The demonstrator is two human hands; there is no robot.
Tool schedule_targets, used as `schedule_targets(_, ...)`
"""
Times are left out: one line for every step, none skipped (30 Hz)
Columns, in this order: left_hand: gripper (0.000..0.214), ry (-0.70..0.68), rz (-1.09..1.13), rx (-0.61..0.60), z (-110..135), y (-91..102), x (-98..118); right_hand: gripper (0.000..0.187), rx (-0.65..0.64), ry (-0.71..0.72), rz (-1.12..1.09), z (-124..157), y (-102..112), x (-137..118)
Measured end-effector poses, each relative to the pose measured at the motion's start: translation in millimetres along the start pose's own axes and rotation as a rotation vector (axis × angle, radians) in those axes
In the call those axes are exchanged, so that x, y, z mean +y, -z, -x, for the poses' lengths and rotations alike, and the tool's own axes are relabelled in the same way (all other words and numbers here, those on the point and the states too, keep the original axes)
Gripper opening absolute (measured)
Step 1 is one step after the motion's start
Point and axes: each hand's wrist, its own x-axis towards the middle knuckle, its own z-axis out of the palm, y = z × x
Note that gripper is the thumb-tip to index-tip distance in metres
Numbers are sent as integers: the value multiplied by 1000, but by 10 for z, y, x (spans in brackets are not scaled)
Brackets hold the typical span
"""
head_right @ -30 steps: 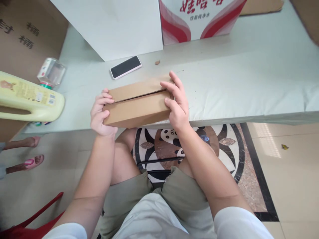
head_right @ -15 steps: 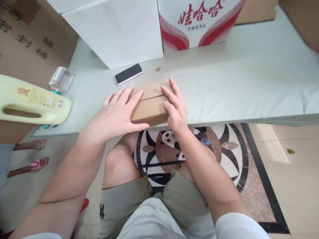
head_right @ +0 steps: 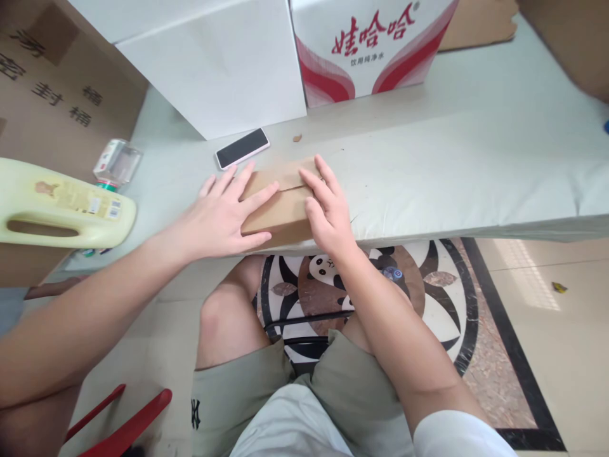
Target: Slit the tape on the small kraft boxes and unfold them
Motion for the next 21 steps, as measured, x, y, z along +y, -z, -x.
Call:
schedule_targets(86,-15,5,24,7,-22,-8,49,20,-6,-35,16,-25,5)
schedule_targets(84,-31,8,55,21,-45,-11,52,47,-15,-66,33,-48,10)
schedule_targets(84,-45,9,89,40,-68,-9,53,77,-27,-80,51,-66,14)
schedule_targets(83,-60,9,124,62,-89,-1,52,102,-39,-76,67,-77,14)
schedule_targets(82,-72,7,159,86,-107,11,48,121,-45,-56,79,-82,12)
schedule_targets(82,-83,3,191,110,-122,25,43,133,-43,-28,87,-79,6)
schedule_targets(81,-94,-3,218,134,-135,42,41,136,-33,-3,90,-71,-2)
schedule_targets(79,-102,-10,240,155,-146,59,40,132,-17,16,89,-60,-11)
schedule_targets(78,-108,-17,256,173,-156,74,41,124,0,32,85,-49,-19)
schedule_targets(76,-112,-23,268,187,-166,86,43,116,16,49,79,-38,-25)
schedule_targets(74,-119,-26,276,195,-176,94,45,109,28,70,72,-30,-28)
schedule_targets(74,-132,-25,280,197,-185,96,46,103,36,94,64,-26,-28)
schedule_targets(74,-146,-21,282,193,-192,94,47,99,39,117,56,-25,-26)
schedule_targets(75,-163,-13,281,183,-196,87,47,97,39,138,48,-27,-21)
schedule_targets(76,-177,-3,276,170,-195,78,47,95,36,157,40,-30,-16)
schedule_targets(77,-184,7,268,154,-190,68,48,91,32,177,32,-34,-12)
schedule_targets(79,-182,17,256,138,-180,58,49,87,27,200,25,-38,-9)
schedule_targets(80,-174,25,238,121,-166,51,50,83,22,226,18,-41,-10)
schedule_targets(81,-162,31,216,107,-150,46,51,78,15,252,11,-42,-13)
schedule_targets(83,-151,36,193,94,-133,44,52,72,7,277,5,-41,-20)
schedule_targets(84,-139,41,170,84,-118,45,52,66,-2,300,-1,-40,-30)
